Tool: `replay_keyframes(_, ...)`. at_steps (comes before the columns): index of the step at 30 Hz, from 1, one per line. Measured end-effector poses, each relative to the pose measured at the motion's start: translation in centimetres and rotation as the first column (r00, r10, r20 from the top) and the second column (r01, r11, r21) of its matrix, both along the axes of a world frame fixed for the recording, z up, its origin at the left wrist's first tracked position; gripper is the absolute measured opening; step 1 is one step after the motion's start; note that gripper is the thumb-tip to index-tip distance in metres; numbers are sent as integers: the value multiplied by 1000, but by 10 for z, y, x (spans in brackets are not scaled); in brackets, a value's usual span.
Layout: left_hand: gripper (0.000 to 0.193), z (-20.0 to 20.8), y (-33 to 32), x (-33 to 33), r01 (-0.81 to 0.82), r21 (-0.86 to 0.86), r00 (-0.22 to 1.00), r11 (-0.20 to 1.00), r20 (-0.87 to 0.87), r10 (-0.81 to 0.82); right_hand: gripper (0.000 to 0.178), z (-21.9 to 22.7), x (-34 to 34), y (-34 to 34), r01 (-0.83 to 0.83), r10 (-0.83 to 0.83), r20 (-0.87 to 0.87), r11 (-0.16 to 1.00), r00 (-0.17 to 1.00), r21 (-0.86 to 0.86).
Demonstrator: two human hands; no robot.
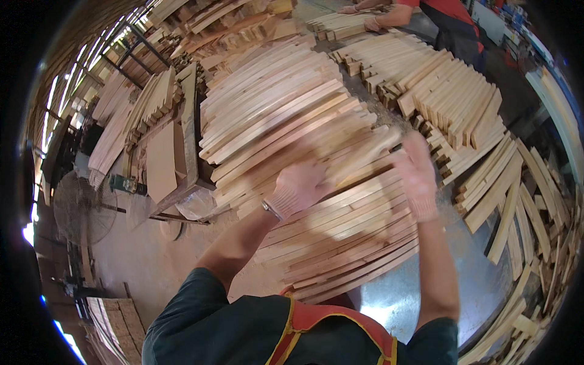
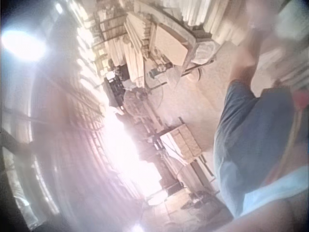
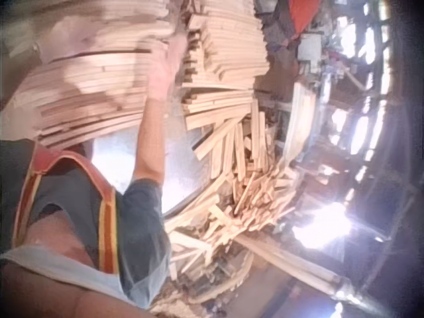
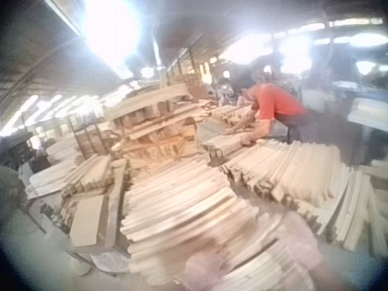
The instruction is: The person picks up wooden planks from a pile on the floor and stacks them into a neat arrangement. They repeatedly gather planks, align them, and place them onto a growing stack while wearing gloves.
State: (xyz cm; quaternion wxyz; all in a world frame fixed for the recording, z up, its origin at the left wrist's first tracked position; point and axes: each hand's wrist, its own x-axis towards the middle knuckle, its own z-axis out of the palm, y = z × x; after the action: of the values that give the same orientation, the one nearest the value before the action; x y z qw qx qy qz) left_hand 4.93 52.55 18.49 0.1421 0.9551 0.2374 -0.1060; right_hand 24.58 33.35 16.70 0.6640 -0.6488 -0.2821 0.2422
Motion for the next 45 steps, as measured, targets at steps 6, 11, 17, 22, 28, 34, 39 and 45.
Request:
replay_keyframes(6, 61, 64, 2, 48, 227, -336, 945, 914, 302, -124, 91, -40, -115, 61, 205, 37, -474, 870, 880, 448)
replay_keyframes(11, 80, 25, 75, -15, 302, 363, 948, 882, -12, -319, 44, -79, -83, 63, 345, -18, -704, 880, 710, 326)
replay_keyframes(17, 87, -44, 220, -76, 259, 762, 943, 594, -68, -325, 28, -58, -120, 111, 416, -128, -730, 880, 672, 228)
replay_keyframes(22, 78, -52, 238, -88, 37, 499, 992, 866, 88, -93, 25, -72, -127, 154, 448, -170, -782, 881, 600, 152)
replay_keyframes(28, 89, -25, 231, -94, -38, 409, 970, 912, 233, -64, 26, -61, -141, 230, 545, -285, -793, 836, 538, 69)
replay_keyframes(34, 49, 48, 185, -94, 60, -318, 972, 946, 234, 17, 42, 1, -163, 223, 104, 60, -496, 950, 866, 296)
replay_keyframes(39, 73, 21, 304, -126, 201, -603, 796, 772, 560, 231, 68, -68, -199, 181, -44, 61, -166, 994, 984, 102)
replay_keyframes(45, 67, 33, 268, -104, -149, 586, 987, 797, 38, 156, 75, -35, -220, -10, 156, -231, -263, 948, 937, -278)
